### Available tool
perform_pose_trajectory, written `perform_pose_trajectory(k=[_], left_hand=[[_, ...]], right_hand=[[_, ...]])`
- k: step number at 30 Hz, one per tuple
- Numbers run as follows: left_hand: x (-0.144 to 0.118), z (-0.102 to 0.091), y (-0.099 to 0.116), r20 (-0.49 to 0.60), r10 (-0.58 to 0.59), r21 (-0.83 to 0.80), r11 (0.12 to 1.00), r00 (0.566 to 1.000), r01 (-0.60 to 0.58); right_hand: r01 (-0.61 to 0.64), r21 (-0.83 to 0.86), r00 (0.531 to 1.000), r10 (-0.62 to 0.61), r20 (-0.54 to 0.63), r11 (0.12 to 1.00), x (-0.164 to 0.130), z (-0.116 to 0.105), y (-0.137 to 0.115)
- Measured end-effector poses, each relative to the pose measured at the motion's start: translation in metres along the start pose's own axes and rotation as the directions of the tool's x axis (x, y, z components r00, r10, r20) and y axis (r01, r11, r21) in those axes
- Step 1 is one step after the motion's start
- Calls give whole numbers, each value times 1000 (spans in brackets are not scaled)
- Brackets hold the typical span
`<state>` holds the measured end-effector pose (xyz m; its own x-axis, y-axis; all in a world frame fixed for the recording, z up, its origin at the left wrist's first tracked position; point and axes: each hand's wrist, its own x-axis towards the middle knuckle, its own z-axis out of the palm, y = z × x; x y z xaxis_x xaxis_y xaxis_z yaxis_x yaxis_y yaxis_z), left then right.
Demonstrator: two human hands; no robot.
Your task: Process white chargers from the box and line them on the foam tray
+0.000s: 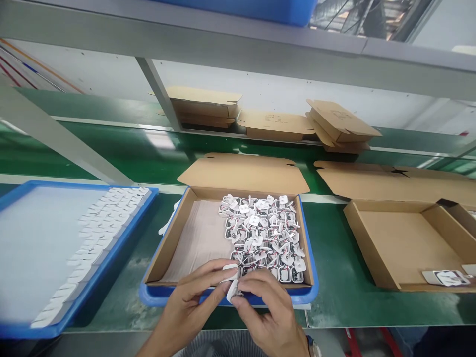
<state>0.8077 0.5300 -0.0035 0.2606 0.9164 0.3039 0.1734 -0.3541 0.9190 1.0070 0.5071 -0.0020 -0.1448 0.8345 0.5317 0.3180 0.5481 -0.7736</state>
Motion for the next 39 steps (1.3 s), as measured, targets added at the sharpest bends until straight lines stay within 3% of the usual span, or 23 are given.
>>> perform_pose_trajectory(k=[6, 9, 11, 13, 17, 21, 24, 27, 30, 32, 35, 39], left_hand=[[2, 3, -1, -30, 65, -38, 997, 997, -66], [-1, 2, -4, -4, -59, -111, 992, 998, 58], [-4, -1, -6, 57, -191, -208, 958, 980, 199], [-6, -5, -7, 123, -240, -273, 925, 963, 265], [-8, -10, -7, 172, -192, -241, 943, 966, 230], [-10, -5, -9, 137, -134, -210, 964, 981, 161], [-11, -1, -8, 105, -123, -288, 946, 987, 148], [-12, 0, -6, 101, -125, -353, 923, 987, 153], [-11, 0, -4, 123, -74, -374, 920, 990, 115], [-10, 0, -3, 135, -18, -371, 926, 991, 68], [-10, 0, -4, 135, 46, -324, 946, 990, 0], [-11, -2, -4, 137, 83, -267, 963, 987, -44]], right_hand=[[277, -146, 940, -236, 248, 950, -1, -12, 1], [257, -151, 937, -208, 280, 955, -1, -16, 5], [213, -151, 947, -166, 274, 965, -2, -16, 7], [185, -166, 959, -141, 246, 969, -3, -16, 8], [179, -203, 966, -133, 222, 963, -2, -14, 6], [162, -205, 971, -119, 208, 965, -2, -12, 2], [76, -90, 976, -55, 211, 993, -5, -12, 3], [-157, 36, 962, 145, 230, 987, -9, -15, 7], [-414, 102, 886, 375, 272, 904, -14, -16, 12], [-503, 189, 844, 433, 316, 843, -16, -15, 14], [-515, 261, 841, 423, 336, 817, -16, -12, 14], [-443, 197, 872, 369, 320, 875, -12, -11, 10]])
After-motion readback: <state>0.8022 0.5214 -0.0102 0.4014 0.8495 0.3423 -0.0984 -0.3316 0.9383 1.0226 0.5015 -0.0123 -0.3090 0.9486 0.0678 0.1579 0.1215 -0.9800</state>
